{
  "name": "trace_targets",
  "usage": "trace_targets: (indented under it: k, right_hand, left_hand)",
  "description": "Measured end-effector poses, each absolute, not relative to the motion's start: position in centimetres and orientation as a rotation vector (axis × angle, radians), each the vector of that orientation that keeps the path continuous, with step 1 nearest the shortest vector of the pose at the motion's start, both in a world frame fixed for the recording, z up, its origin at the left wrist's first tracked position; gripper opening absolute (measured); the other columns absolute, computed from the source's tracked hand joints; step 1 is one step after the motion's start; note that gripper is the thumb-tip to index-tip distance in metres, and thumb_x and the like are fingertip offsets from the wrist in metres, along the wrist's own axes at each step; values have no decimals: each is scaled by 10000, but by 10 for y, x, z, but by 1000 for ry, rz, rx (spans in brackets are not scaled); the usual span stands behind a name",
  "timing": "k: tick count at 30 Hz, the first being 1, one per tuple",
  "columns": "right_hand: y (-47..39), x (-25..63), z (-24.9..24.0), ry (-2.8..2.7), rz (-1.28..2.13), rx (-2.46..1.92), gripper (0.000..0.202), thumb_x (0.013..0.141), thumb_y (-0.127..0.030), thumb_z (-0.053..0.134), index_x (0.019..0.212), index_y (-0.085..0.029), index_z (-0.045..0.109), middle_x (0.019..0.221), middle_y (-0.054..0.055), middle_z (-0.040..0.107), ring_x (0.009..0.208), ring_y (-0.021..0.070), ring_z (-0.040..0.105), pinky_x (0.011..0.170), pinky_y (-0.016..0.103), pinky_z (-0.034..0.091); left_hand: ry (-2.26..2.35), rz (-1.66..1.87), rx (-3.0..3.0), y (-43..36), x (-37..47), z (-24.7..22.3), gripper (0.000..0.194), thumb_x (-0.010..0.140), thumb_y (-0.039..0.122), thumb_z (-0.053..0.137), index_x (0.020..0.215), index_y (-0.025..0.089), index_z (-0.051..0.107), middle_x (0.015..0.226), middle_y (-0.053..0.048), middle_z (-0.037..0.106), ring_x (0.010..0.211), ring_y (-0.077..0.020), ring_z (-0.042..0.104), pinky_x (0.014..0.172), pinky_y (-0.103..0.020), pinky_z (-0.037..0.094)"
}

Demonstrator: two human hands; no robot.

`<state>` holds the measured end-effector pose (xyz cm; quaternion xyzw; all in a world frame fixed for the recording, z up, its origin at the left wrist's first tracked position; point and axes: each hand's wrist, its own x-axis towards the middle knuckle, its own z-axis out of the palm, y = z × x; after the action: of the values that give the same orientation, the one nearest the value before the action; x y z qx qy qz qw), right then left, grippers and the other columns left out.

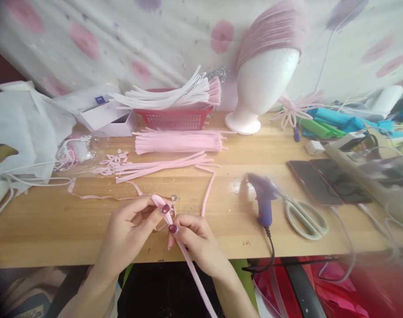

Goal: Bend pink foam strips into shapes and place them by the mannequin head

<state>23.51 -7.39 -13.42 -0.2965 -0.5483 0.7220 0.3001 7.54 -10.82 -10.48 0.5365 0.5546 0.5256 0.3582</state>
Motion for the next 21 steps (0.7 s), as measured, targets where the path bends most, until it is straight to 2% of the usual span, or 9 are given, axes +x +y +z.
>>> trace_targets:
  k: [4,9,13,16,18,21]
  right_hand:
    - [-77,230,-131,-1576,1638,-899,372,894,-323,515,552,-176,520,518,-52,378,505,96,310,512,248,249]
    - [-83,224,-132,-1670,1353,-986,317,880,-246,488,570,-181,478,522,-45,409,506,97,380,493,227,283]
    - [-87,221,-129,-1706,1187,-964,333,896,-190,475,570,-189,411,529,-59,345,489,80,338,467,209,266]
    - [-89,222,-127,-1723,1102,-944,331,922,-165,483,592,-181,466,530,-62,391,472,71,359,455,198,273]
    - [-89,223,-127,-1768,1032,-937,307,939,-164,487,635,-174,529,549,-50,464,483,76,412,472,199,311]
    - [-88,226,-129,-1856,820,-933,262,936,-144,504,681,-167,558,550,-47,474,479,79,420,484,211,324]
  left_hand:
    - [1514,1510,1592,-108,77,-102,100,895,186,658,814,195,716,838,-13,761,753,-133,700,692,-211,547]
    - [1489,1586,1872,-118,82,-94,152,862,53,651,869,186,724,808,15,749,756,-92,686,730,-183,530]
    - [1459,1640,1928,-128,86,-99,221,842,9,653,971,174,724,886,-5,751,819,-101,687,756,-196,546]
    - [1402,1684,2013,-131,84,-107,257,844,-17,644,1013,161,722,951,-32,761,876,-120,701,772,-208,574]
    - [1430,1712,2056,-133,79,-111,236,856,-5,647,1004,163,718,968,-35,764,862,-113,711,753,-190,585]
    - [1586,1631,2240,-139,62,-114,202,858,33,674,1012,160,707,944,-41,766,828,-112,725,773,-178,593]
